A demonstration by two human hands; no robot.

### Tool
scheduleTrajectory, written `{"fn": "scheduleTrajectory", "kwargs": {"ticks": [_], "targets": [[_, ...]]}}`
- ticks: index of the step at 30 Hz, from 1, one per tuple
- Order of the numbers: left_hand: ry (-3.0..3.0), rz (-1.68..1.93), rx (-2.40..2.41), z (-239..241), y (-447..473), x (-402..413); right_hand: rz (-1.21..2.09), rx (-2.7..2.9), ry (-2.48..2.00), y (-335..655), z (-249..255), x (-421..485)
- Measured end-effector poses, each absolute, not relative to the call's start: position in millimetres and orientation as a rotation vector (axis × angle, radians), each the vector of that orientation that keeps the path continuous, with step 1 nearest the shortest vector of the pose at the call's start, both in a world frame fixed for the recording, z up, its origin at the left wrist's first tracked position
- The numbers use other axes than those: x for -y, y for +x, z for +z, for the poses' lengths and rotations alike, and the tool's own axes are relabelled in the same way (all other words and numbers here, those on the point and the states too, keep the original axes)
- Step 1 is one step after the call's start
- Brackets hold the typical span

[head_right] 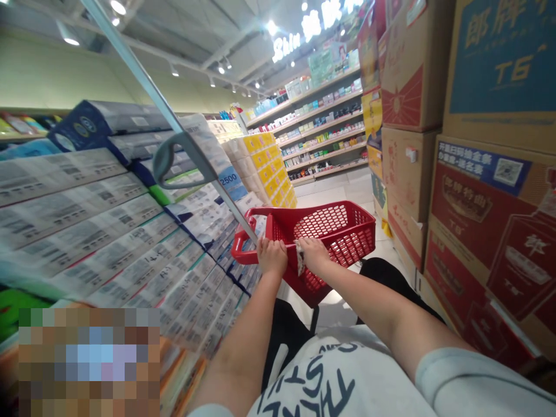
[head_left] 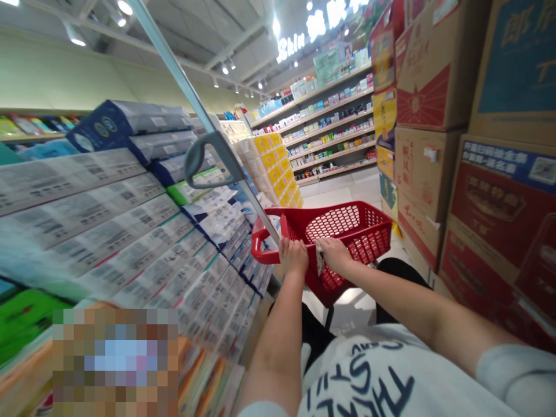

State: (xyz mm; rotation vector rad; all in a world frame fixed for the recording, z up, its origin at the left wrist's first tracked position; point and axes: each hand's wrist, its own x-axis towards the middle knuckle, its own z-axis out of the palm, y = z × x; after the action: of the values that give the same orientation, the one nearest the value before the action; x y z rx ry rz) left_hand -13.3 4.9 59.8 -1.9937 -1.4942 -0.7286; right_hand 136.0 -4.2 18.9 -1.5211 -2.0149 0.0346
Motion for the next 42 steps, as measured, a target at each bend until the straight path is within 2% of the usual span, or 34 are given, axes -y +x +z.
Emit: {"fn": "scheduleTrajectory", "kwargs": {"ticks": [6, 13, 19, 25, 42], "targets": [[-1.952, -0.711, 1.447, 59.7, -13.3, -4.1, 0.036, 2.082, -1.368, 120.1, 25.2, 7.9], [-1.988, -0.684, 1.508, 61.7, -11.6, -3.0, 0.051, 2.025, -1.457, 119.4, 23.3, 7.1], [-2.073, -0.764, 1.526, 60.7, -12.6, -2.3, 0.028, 2.059, -1.353, 123.0, 19.2, 5.7], [-1.998, -0.749, 1.498, 59.6, -12.5, -6.4, 0.045, 2.016, -1.487, 120.3, 24.3, 3.3], [-1.958, -0.694, 1.461, 59.9, -11.0, -4.5, -0.005, 2.089, -1.323, 119.1, 22.3, 3.1]]}}
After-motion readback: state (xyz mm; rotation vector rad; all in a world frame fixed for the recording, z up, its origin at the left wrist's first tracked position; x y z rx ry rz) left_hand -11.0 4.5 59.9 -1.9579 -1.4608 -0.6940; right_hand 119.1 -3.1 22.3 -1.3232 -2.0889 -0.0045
